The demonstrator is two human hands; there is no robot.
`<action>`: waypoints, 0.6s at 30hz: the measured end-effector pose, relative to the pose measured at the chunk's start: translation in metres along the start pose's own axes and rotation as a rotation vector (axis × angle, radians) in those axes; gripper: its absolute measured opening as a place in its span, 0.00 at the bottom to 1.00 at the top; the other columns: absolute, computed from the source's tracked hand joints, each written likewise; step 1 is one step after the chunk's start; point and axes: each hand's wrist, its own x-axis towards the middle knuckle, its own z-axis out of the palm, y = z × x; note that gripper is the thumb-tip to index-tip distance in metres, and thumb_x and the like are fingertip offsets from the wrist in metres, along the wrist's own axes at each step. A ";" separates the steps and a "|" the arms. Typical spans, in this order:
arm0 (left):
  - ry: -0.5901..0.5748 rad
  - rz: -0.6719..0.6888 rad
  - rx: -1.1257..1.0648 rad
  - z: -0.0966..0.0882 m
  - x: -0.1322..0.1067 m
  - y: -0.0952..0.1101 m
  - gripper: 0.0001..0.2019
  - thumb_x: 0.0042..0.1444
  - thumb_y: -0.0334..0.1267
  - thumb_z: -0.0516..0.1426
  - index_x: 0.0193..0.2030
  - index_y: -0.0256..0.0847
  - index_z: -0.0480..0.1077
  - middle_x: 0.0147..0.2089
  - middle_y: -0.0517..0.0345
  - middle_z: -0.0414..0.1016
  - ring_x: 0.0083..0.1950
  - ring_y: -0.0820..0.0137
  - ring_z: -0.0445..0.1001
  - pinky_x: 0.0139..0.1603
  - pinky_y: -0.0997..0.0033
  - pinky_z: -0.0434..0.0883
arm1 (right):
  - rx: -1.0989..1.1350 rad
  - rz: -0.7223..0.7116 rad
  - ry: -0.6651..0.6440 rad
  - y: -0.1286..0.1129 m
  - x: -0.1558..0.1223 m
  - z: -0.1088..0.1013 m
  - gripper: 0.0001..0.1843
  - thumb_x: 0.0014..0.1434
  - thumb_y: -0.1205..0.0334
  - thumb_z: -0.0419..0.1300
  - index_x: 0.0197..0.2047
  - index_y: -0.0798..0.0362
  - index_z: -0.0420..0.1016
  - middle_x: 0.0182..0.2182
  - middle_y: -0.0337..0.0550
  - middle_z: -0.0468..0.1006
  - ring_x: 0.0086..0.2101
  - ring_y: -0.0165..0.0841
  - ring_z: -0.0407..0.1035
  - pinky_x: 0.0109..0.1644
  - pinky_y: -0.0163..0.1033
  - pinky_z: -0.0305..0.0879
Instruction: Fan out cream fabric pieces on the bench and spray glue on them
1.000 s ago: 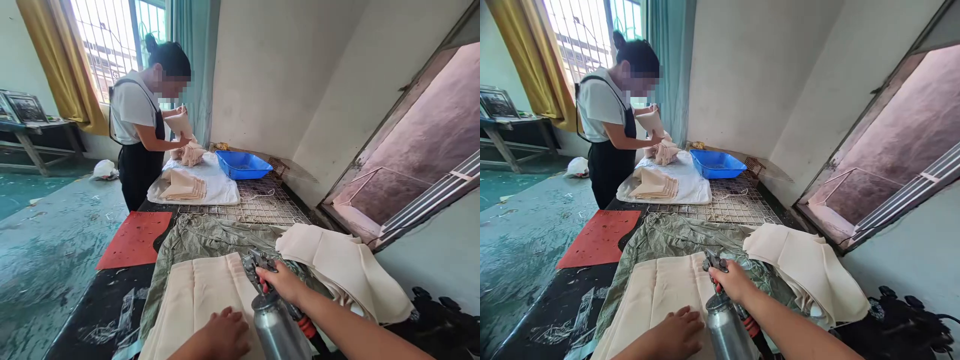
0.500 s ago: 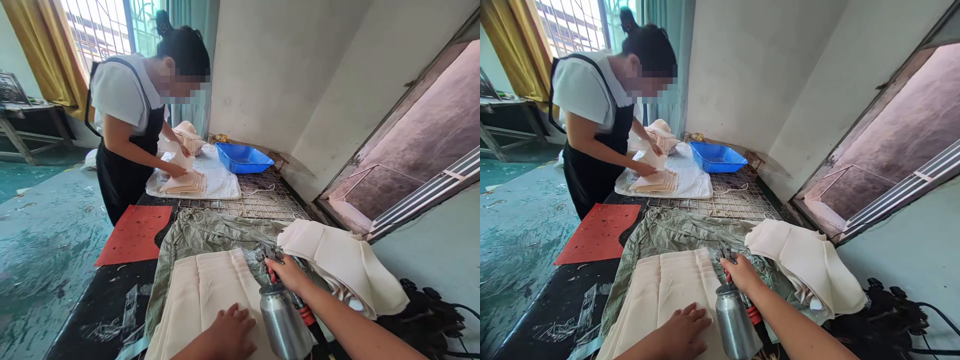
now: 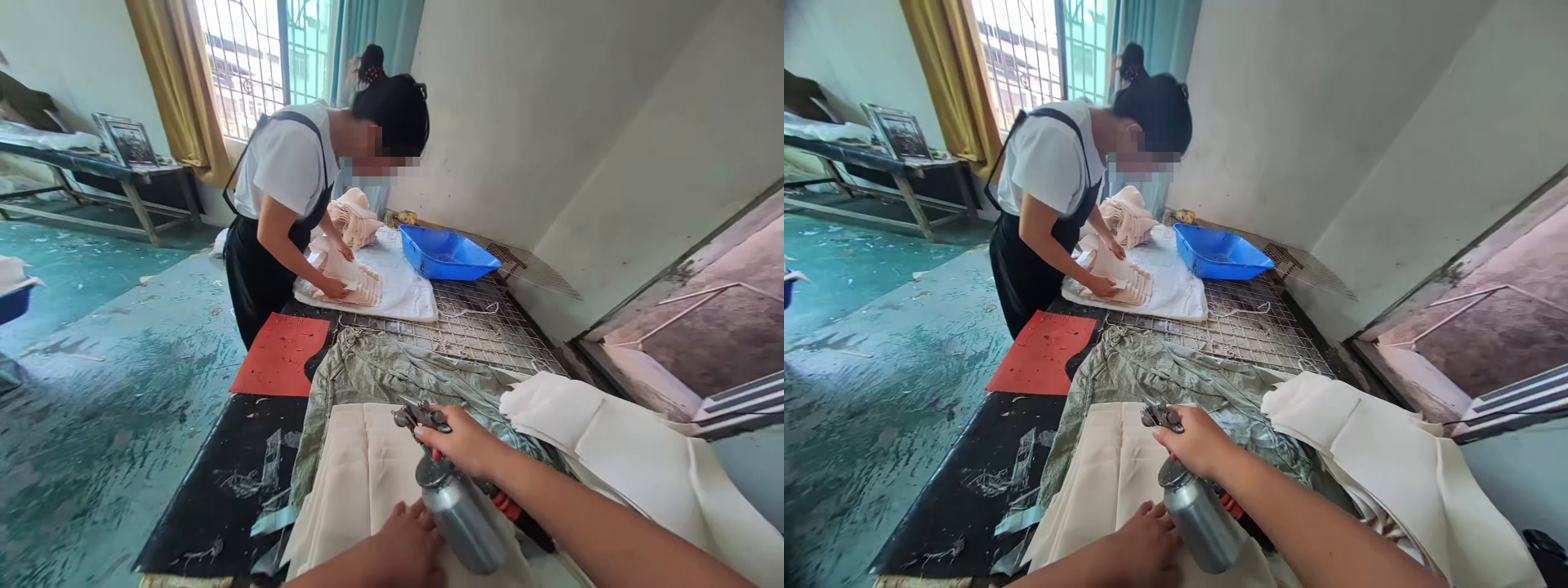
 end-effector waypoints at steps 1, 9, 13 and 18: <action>-0.003 -0.013 0.012 0.000 -0.001 0.000 0.26 0.51 0.41 0.52 0.58 0.40 0.60 0.63 0.44 0.60 0.64 0.50 0.56 0.61 0.40 0.54 | -0.014 -0.015 -0.020 -0.005 0.002 0.002 0.08 0.52 0.57 0.55 0.29 0.53 0.69 0.18 0.34 0.69 0.22 0.29 0.63 0.27 0.33 0.56; -0.021 -0.006 0.063 0.004 -0.004 0.002 0.24 0.52 0.40 0.51 0.56 0.35 0.64 0.59 0.41 0.65 0.62 0.50 0.59 0.63 0.43 0.52 | -0.127 -0.105 -0.185 -0.016 0.000 0.012 0.06 0.51 0.59 0.56 0.28 0.53 0.70 0.20 0.35 0.69 0.23 0.29 0.62 0.26 0.32 0.53; 0.020 0.026 0.002 0.009 -0.001 -0.003 0.28 0.52 0.41 0.50 0.61 0.42 0.56 0.66 0.45 0.55 0.66 0.48 0.50 0.60 0.35 0.52 | -0.083 0.026 -0.107 0.004 -0.012 0.001 0.08 0.52 0.58 0.55 0.32 0.53 0.70 0.18 0.35 0.69 0.22 0.30 0.64 0.26 0.33 0.55; 0.020 0.006 -0.009 0.007 0.004 -0.003 0.29 0.53 0.42 0.50 0.63 0.43 0.53 0.68 0.48 0.50 0.68 0.48 0.46 0.60 0.33 0.51 | -0.133 0.176 0.063 0.041 -0.033 -0.021 0.09 0.53 0.57 0.54 0.31 0.53 0.70 0.18 0.35 0.69 0.23 0.32 0.66 0.29 0.35 0.57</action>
